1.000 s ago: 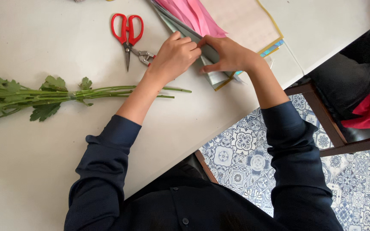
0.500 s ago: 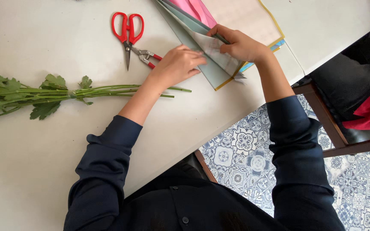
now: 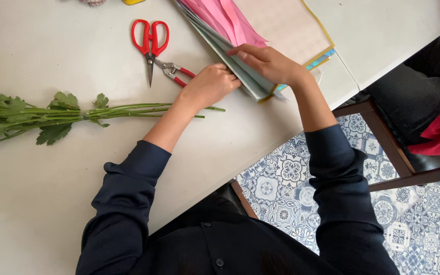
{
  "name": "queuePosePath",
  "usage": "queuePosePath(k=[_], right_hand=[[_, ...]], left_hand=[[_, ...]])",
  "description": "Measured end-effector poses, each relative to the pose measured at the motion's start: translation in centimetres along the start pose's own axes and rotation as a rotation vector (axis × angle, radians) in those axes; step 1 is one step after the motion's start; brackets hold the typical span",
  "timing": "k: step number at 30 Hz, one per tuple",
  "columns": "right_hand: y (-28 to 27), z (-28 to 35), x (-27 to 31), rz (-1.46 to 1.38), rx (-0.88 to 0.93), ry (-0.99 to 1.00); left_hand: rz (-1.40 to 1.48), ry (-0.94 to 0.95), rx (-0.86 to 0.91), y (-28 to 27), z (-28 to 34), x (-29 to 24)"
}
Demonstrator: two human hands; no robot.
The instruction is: The person wraps a bouquet of flowers in light blue and gold-trimmed paper, securing the wrapping with tape and aligning the stems.
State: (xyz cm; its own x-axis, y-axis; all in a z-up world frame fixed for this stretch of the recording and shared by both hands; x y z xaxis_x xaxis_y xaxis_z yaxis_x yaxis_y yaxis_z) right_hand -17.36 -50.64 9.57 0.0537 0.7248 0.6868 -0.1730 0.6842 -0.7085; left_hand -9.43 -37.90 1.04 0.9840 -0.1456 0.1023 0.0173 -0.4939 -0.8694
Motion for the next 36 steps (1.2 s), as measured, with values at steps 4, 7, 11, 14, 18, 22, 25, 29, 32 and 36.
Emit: queuePosePath(k=[4,7,11,14,18,22,25,29,32,36], right_hand=[[0.2,0.4,0.5,-0.113,-0.071,-0.06],[0.3,0.7,-0.8,-0.08,-0.091,-0.077],[0.5,0.7,-0.5,-0.084,-0.117,-0.024],[1.1,0.5,-0.7,-0.055,-0.129,-0.051],[1.9,0.4,-0.1,0.097,-0.147,-0.075],[2.0,0.0,-1.4,0.138,-0.155,-0.125],[1.2,0.3,-1.0,0.038,-0.117,-0.079],[0.9,0.4,-0.7,-0.048,-0.065,-0.017],[1.2,0.4,-1.5,-0.081,-0.091,-0.089],[1.3,0.4,-0.7,-0.107,-0.101,-0.12]], left_hand=[[0.244,-0.049,0.003,-2.6,0.6,0.7],[0.308,-0.102,0.011,-3.9,1.1,1.5],[0.295,-0.178,-0.008,-3.5,1.6,2.0],[0.251,-0.212,-0.074,-3.8,1.5,1.9],[0.25,-0.205,-0.072,-4.4,1.2,1.8],[0.313,-0.202,-0.06,-3.8,1.5,2.0],[0.353,-0.213,-0.05,-3.5,1.7,2.1],[0.362,-0.208,-0.07,-3.6,1.7,2.2],[0.388,-0.221,-0.049,-3.4,1.9,2.3],[0.412,-0.257,-0.008,-3.3,2.2,2.6]])
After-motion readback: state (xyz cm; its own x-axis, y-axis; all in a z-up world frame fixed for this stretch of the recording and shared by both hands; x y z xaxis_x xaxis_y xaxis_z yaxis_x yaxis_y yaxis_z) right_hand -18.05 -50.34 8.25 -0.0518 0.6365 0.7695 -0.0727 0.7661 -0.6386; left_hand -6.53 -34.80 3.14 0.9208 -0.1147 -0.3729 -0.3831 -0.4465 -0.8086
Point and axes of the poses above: each hand's wrist, its own z-axis away from the middle knuckle, its own y-axis out of the palm, x = y × z, the point moved 3 cm from there along -z, towards the middle knuckle, and after that the axes turned 5 degrees about -y, right-handed, at the moved point
